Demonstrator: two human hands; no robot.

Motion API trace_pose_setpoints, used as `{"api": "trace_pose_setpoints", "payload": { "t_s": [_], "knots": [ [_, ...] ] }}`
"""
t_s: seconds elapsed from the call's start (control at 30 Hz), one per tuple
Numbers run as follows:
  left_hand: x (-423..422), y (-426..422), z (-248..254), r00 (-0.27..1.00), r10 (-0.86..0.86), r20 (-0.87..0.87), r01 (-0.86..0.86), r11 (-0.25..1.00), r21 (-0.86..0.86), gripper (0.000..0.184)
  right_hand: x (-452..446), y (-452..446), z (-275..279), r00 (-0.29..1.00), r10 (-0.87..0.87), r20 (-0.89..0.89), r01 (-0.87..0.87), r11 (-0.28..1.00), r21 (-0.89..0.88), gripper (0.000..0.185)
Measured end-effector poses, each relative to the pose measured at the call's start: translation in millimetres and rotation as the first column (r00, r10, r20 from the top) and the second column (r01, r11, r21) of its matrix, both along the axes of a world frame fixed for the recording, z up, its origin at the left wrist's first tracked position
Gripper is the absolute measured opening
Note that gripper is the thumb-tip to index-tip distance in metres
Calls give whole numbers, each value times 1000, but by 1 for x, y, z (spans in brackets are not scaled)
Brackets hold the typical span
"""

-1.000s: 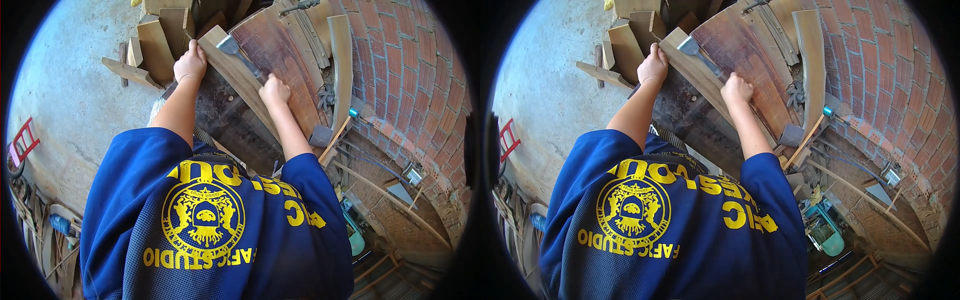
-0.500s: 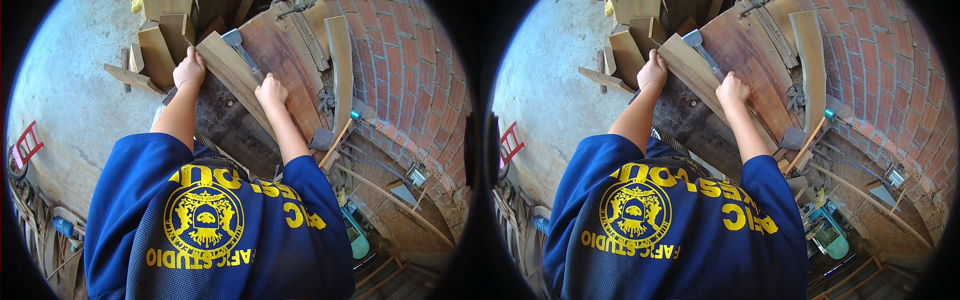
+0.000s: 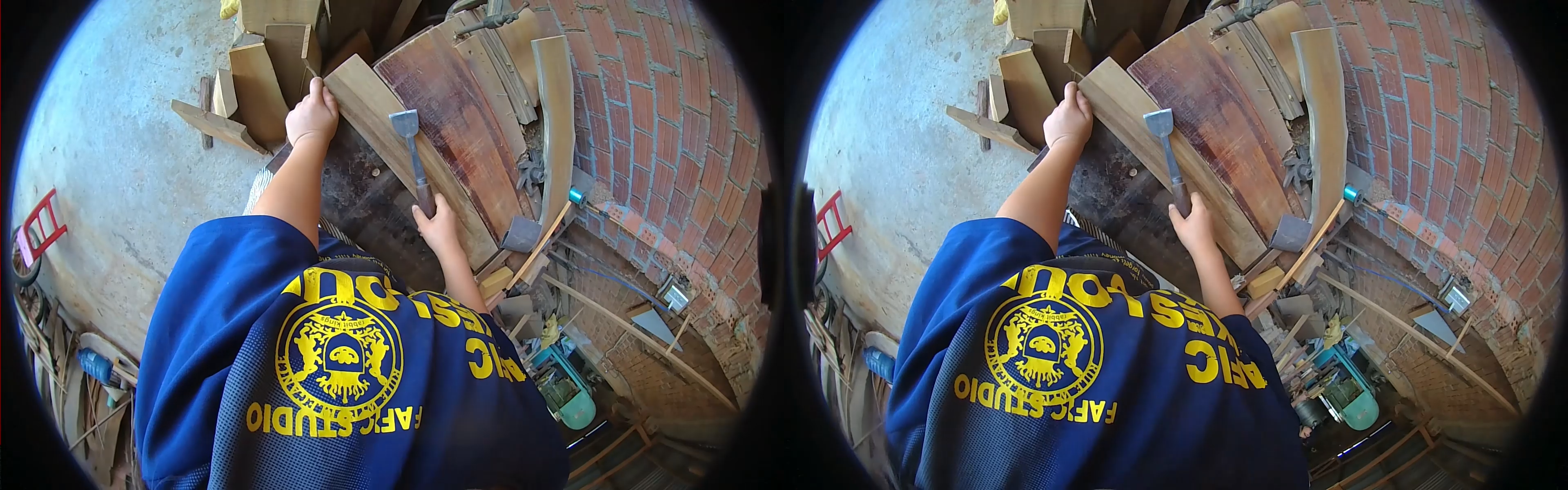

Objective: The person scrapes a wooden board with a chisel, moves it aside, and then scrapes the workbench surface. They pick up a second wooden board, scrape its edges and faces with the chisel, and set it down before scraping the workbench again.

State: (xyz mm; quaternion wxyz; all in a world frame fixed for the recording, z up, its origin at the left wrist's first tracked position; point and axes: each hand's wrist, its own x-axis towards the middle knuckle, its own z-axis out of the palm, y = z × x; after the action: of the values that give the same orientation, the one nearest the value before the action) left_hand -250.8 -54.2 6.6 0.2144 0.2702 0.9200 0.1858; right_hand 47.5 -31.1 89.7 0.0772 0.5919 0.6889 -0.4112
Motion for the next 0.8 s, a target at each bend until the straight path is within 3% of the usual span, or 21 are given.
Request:
{"api": "trace_pose_setpoints", "payload": {
  "t_s": [0.07,0.2,0.3,0.4,0.67,0.8],
  "knots": [
    [1,0,0,1000,2,-4,-2,1000,-12,29,-19,6,22,990,137,20,-138,972,189,40],
    [1,1,2,1000,4,-11,-4,1000,-3,29,-26,27,23,975,176,132,-198,966,168,45],
    [1,0,0,1000,4,-19,-4,1000,1,29,-37,42,15,915,246,319,-303,942,142,49],
    [2,1,-1,999,3,-38,-3,1000,-4,28,-53,54,7,903,255,345,-337,920,201,52],
    [1,1,-4,1000,19,-14,-19,1000,7,32,-26,62,3,900,275,337,-340,928,154,53],
    [2,0,0,999,11,-45,-11,1000,0,29,-21,77,-10,910,329,252,-384,898,214,47]
  ]
}}
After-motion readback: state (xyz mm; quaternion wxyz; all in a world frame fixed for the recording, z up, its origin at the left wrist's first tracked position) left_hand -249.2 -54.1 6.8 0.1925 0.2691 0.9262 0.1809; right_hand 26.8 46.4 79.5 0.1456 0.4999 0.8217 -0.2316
